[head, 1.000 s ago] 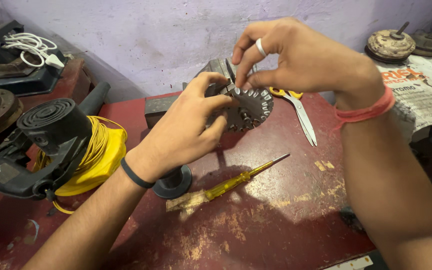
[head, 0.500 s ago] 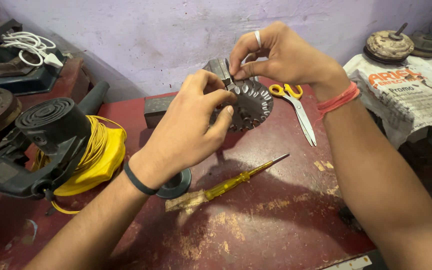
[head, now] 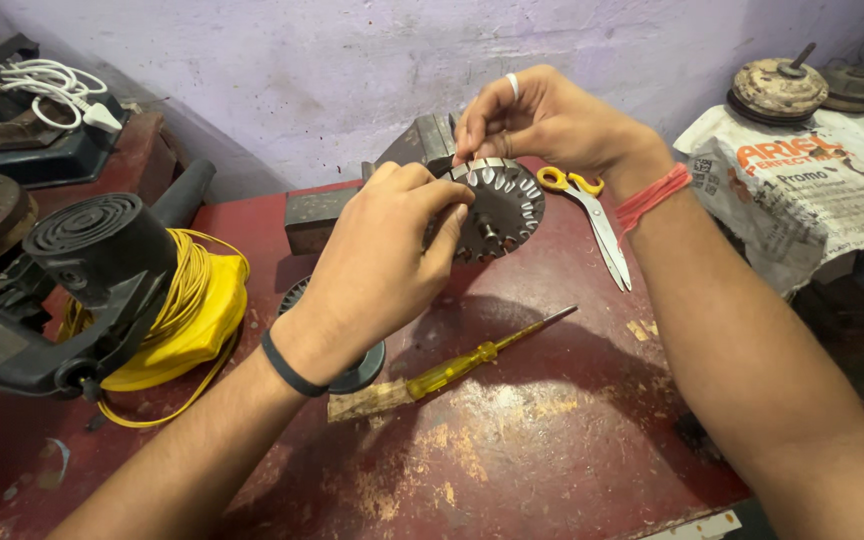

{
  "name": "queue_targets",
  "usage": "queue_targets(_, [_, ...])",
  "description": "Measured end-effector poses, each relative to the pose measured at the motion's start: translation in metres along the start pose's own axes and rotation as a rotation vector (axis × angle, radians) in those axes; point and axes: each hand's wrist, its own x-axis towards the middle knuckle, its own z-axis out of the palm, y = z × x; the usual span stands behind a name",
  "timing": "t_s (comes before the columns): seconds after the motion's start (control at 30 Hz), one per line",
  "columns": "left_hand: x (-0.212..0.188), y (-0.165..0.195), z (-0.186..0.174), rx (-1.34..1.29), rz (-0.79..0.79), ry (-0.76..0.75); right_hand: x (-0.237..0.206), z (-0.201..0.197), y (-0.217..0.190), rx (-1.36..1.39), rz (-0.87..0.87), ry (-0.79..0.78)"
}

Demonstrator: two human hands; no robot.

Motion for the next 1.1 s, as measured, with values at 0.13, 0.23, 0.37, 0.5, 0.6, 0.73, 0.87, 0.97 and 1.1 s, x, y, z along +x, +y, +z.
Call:
queue_targets(0.13, [0.001,0.001,0.000,0.003,-0.048,-0.014,0.002,0.002,0.007,-0.050,0.003,0.047])
queue_targets(0.23, [0.004,-0.001,-0.006,-0.029,-0.083,0.030,0.002,0.002,0.008,0.060,-0.004,0.053])
queue_targets(0.37, [0.006,-0.001,-0.010,-0.102,-0.149,-0.014,0.003,0.003,0.003,0.075,-0.019,0.046])
queue_targets(0.5, [0.006,0.000,-0.007,-0.123,-0.164,0.029,0.001,0.004,-0.012,0.056,0.007,0.061])
queue_targets(0.6, [0.007,0.000,-0.001,-0.173,-0.188,0.101,-0.001,0.008,-0.024,-0.015,0.005,0.058])
queue_targets(0.73, [0.007,-0.003,0.008,-0.242,-0.170,0.147,0.001,0.021,-0.032,-0.098,-0.008,0.094])
queue_targets(0.87, [0.005,-0.010,0.010,-0.264,-0.208,0.114,0.004,0.028,-0.036,-0.095,-0.024,0.126])
queue_targets(0.97, [0.004,-0.014,0.014,-0.232,-0.227,0.117,0.006,0.029,-0.036,-0.023,-0.073,0.105])
queue_targets(1.1, [0.004,-0.019,0.020,-0.222,-0.251,0.128,0.010,0.031,-0.029,-0.028,-0.087,0.108])
